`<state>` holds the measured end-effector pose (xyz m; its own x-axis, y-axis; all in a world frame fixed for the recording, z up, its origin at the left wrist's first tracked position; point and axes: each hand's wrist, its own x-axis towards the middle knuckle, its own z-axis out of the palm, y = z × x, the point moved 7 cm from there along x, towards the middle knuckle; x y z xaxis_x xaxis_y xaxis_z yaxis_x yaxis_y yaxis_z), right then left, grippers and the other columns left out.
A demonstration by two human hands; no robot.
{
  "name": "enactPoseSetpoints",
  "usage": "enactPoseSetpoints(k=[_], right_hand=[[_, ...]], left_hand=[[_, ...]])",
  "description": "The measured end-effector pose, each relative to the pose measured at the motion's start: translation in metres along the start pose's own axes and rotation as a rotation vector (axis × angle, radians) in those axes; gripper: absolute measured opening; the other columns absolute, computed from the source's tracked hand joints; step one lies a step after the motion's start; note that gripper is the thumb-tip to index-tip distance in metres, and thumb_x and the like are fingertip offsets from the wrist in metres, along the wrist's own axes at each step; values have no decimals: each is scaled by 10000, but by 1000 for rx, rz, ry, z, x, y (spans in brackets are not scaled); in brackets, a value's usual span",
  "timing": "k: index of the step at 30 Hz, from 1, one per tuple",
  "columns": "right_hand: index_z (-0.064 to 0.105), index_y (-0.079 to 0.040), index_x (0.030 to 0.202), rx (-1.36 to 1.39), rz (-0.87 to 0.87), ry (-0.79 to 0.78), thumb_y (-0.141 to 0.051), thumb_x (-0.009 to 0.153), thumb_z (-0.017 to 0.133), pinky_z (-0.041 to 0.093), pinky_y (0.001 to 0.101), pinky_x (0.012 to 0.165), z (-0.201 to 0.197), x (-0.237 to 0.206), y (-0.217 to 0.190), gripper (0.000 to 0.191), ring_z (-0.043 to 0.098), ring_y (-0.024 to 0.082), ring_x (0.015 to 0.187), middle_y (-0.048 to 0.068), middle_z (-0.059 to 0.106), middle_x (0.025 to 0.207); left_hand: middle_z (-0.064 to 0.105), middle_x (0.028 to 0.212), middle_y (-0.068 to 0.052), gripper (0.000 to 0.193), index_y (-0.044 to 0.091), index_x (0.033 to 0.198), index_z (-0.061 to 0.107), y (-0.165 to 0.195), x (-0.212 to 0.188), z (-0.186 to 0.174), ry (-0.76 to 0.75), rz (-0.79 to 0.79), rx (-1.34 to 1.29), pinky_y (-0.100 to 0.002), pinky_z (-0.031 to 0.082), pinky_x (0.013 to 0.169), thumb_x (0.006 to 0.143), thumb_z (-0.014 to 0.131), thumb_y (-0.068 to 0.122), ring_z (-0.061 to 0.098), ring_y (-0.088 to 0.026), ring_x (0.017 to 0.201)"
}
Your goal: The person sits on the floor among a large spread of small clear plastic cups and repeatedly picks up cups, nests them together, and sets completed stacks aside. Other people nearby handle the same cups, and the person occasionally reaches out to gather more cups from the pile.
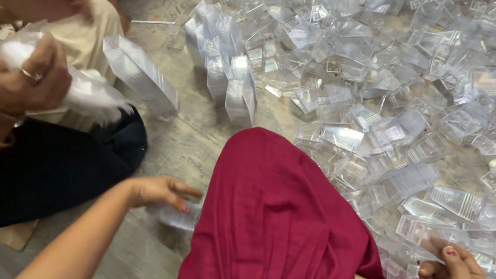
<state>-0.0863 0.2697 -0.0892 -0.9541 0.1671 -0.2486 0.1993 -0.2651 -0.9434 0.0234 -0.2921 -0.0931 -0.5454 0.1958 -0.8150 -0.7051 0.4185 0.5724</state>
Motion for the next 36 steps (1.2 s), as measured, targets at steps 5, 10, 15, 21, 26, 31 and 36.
enactPoseSetpoints(k=[5, 10, 15, 21, 26, 31, 36], right_hand=[[612, 39, 1185, 10, 23, -41, -92, 1122, 545, 476, 272, 635, 10, 4, 5, 160, 603, 154, 716, 159, 711, 1102], [629, 60, 1159, 12, 13, -57, -90, 1126, 543, 464, 271, 637, 12, 4, 6, 176, 603, 158, 722, 161, 701, 1104], [606, 29, 1179, 75, -2, -21, -79, 1117, 538, 511, 286, 673, 2, 7, 3, 142, 616, 161, 724, 172, 703, 1132], [614, 6, 1178, 114, 0, -18, -89, 1104, 545, 501, 289, 655, -2, 8, -1, 139, 616, 163, 715, 166, 711, 1128], [648, -30, 1162, 110, 34, -95, -125, 1084, 593, 467, 269, 626, 22, -1, -2, 135, 617, 146, 706, 116, 700, 1074], [707, 4, 1146, -89, 126, -124, -178, 1011, 558, 449, 235, 571, 38, -19, -7, 271, 598, 100, 653, 117, 772, 1061], [698, 45, 1160, -40, 94, -257, -192, 1039, 524, 428, 215, 544, 72, -26, -16, 317, 602, 78, 640, 112, 774, 1052]], left_hand=[[638, 1384, 7, 753, 424, 1543, 414, -14, -33, 14, 131, -300, 290, -448, 604, 961, 845, 691, 488, 690, -230, 1189], [707, 1219, -148, 548, 374, 1505, 476, 35, -41, 40, 240, -107, 1066, -481, 540, 937, 981, 594, 482, 663, -343, 1163], [763, 1190, -105, 303, 98, 1164, 794, 48, 2, 46, 328, -483, 1365, -574, 624, 650, 909, 666, 199, 764, -323, 1006], [673, 1335, -67, 351, 127, 1251, 719, 85, 16, -31, 467, -499, 1428, -667, 579, 777, 937, 675, 278, 686, -334, 1128], [628, 1364, -59, 472, 260, 1317, 676, 123, 13, -55, 506, -399, 1437, -623, 511, 956, 850, 745, 275, 615, -311, 1254], [692, 1238, -57, 349, 258, 1231, 721, 198, -29, -30, 1020, 195, 1163, -516, 549, 924, 895, 634, 229, 661, -305, 1152], [751, 1207, -78, 471, 122, 1293, 677, 250, -15, 94, 622, 842, 229, -358, 598, 887, 859, 734, 297, 751, -208, 1059]])
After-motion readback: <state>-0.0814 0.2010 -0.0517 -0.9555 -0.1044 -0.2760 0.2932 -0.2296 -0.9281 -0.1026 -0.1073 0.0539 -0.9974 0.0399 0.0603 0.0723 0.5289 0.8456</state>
